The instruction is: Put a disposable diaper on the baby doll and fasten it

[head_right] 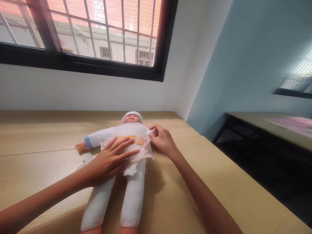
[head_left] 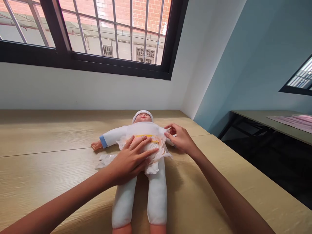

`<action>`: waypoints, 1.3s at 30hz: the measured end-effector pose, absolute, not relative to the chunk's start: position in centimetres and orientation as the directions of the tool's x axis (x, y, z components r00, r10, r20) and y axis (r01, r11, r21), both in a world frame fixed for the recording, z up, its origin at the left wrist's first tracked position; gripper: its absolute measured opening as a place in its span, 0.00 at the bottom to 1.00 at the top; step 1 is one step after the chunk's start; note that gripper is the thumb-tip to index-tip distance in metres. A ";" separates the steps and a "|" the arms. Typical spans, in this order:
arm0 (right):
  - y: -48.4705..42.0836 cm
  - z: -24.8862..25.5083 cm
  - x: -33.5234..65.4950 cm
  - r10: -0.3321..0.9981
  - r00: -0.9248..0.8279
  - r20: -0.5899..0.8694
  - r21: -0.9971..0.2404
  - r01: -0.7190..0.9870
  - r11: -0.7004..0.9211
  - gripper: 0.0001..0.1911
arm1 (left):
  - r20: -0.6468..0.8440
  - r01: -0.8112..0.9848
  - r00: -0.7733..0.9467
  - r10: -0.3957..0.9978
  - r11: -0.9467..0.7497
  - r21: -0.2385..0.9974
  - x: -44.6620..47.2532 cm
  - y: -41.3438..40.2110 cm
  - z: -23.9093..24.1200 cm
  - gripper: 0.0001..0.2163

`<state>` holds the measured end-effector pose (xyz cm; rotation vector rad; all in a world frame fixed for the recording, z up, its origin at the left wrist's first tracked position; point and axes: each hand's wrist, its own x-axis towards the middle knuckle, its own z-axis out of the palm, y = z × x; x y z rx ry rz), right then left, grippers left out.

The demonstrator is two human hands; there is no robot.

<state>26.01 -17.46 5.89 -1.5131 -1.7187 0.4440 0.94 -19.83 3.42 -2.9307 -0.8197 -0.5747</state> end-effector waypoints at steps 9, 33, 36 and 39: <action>-23.1 11.4 27.1 0.958 -0.182 0.220 -0.793 0.538 0.285 0.14 | 0.401 0.502 0.778 0.484 -0.862 0.067 1.0 -19.9 3.0 0.21; -24.0 -4.3 25.0 0.923 -0.215 0.321 -0.500 0.789 0.357 0.09 | 0.394 0.503 0.787 0.475 -0.864 0.037 1.0 -19.8 2.9 0.22; -23.6 -4.0 25.4 0.918 -0.236 0.319 -0.482 0.794 0.371 0.08 | 0.358 0.520 0.790 0.497 -0.854 0.039 1.1 -20.0 3.1 0.22; -23.8 -3.5 25.3 0.922 -0.227 0.313 -0.526 0.767 0.368 0.07 | 0.346 0.527 0.787 0.510 -0.848 0.051 1.2 -20.1 3.2 0.22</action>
